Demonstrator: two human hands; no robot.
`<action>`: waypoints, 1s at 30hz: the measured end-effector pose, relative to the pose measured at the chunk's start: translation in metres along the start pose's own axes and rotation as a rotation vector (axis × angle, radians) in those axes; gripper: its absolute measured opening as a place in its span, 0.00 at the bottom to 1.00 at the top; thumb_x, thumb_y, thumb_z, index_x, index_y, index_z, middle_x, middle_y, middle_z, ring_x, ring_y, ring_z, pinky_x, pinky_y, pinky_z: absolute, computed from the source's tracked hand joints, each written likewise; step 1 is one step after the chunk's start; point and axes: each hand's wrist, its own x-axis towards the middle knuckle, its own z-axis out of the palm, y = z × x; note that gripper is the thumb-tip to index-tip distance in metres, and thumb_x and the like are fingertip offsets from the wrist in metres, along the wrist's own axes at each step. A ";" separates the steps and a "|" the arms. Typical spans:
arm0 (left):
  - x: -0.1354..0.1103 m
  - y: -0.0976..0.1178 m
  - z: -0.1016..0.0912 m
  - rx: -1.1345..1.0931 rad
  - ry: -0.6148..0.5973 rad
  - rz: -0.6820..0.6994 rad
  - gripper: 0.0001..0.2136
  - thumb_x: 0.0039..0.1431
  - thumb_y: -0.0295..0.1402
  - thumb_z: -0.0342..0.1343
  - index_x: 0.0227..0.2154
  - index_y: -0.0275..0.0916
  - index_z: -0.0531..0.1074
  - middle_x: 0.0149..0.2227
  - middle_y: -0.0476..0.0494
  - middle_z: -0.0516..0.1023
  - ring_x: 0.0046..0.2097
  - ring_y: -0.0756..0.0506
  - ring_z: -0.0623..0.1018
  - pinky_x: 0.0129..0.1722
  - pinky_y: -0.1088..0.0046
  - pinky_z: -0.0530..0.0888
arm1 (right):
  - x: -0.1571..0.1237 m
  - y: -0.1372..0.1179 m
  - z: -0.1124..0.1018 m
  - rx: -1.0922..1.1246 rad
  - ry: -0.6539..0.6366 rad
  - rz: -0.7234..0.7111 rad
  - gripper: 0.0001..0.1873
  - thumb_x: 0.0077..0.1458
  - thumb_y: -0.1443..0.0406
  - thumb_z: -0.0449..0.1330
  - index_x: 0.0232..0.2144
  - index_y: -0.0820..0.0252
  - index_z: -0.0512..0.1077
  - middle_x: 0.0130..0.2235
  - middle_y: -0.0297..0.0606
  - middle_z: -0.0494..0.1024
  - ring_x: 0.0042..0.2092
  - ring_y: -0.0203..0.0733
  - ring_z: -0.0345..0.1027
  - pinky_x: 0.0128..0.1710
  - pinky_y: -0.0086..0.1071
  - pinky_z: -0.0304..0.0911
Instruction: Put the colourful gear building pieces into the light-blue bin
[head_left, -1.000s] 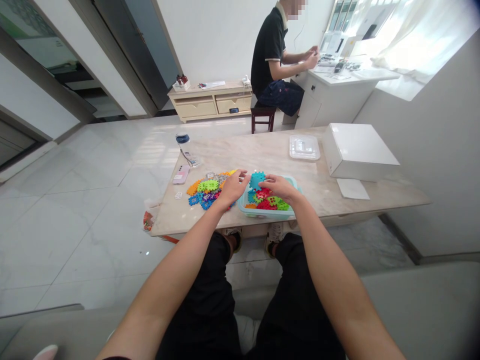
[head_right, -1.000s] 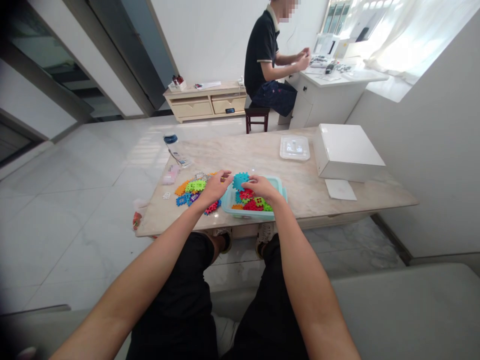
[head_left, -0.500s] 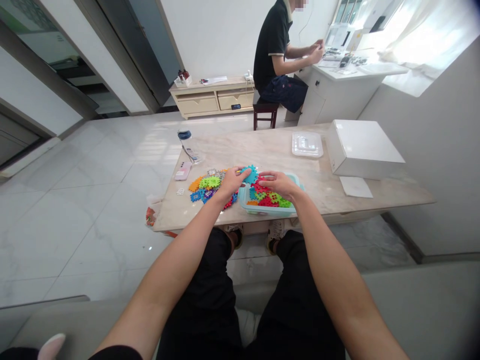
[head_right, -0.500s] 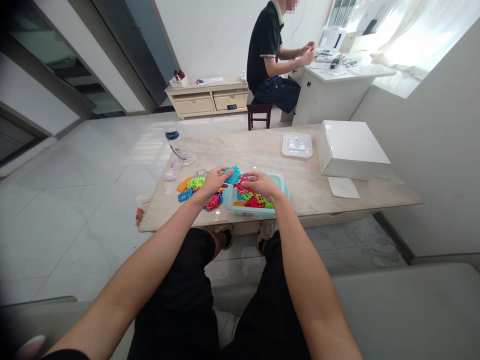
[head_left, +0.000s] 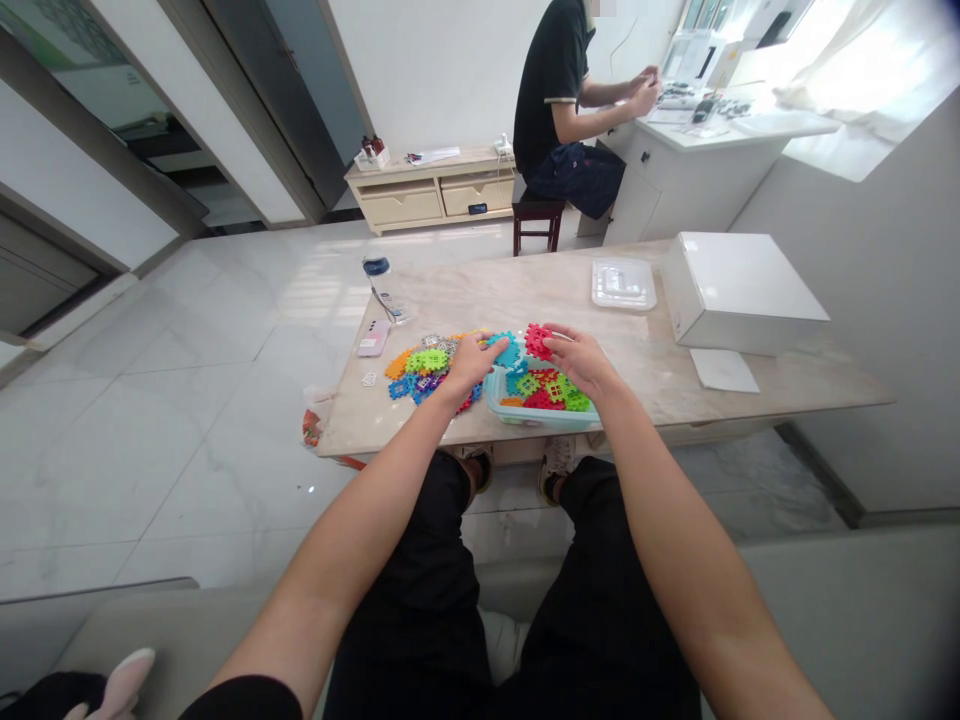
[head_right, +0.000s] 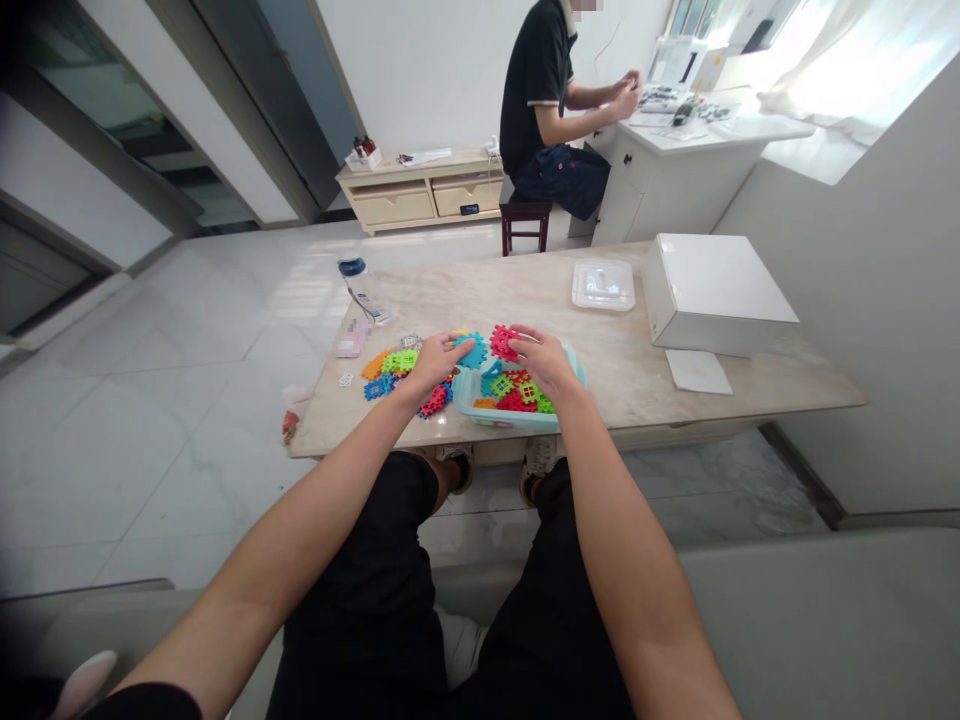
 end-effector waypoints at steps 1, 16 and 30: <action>0.000 -0.001 0.002 0.004 -0.010 -0.002 0.21 0.63 0.45 0.69 0.51 0.34 0.79 0.44 0.36 0.87 0.41 0.41 0.85 0.33 0.72 0.77 | -0.001 0.002 0.002 0.004 -0.018 0.004 0.18 0.54 0.70 0.72 0.48 0.57 0.78 0.41 0.38 0.86 0.40 0.40 0.80 0.45 0.34 0.78; 0.003 -0.015 0.009 0.060 -0.061 0.046 0.24 0.60 0.57 0.67 0.40 0.37 0.81 0.32 0.43 0.83 0.33 0.44 0.80 0.34 0.70 0.76 | -0.001 0.037 0.030 -0.223 0.050 -0.017 0.24 0.50 0.63 0.75 0.49 0.58 0.76 0.48 0.45 0.87 0.49 0.47 0.82 0.51 0.39 0.77; 0.010 -0.022 -0.076 0.093 0.245 -0.010 0.20 0.64 0.48 0.68 0.49 0.37 0.80 0.37 0.39 0.86 0.44 0.40 0.84 0.45 0.64 0.80 | -0.018 0.012 0.049 -0.119 0.135 -0.056 0.15 0.57 0.58 0.71 0.45 0.54 0.77 0.49 0.44 0.87 0.57 0.50 0.81 0.49 0.37 0.79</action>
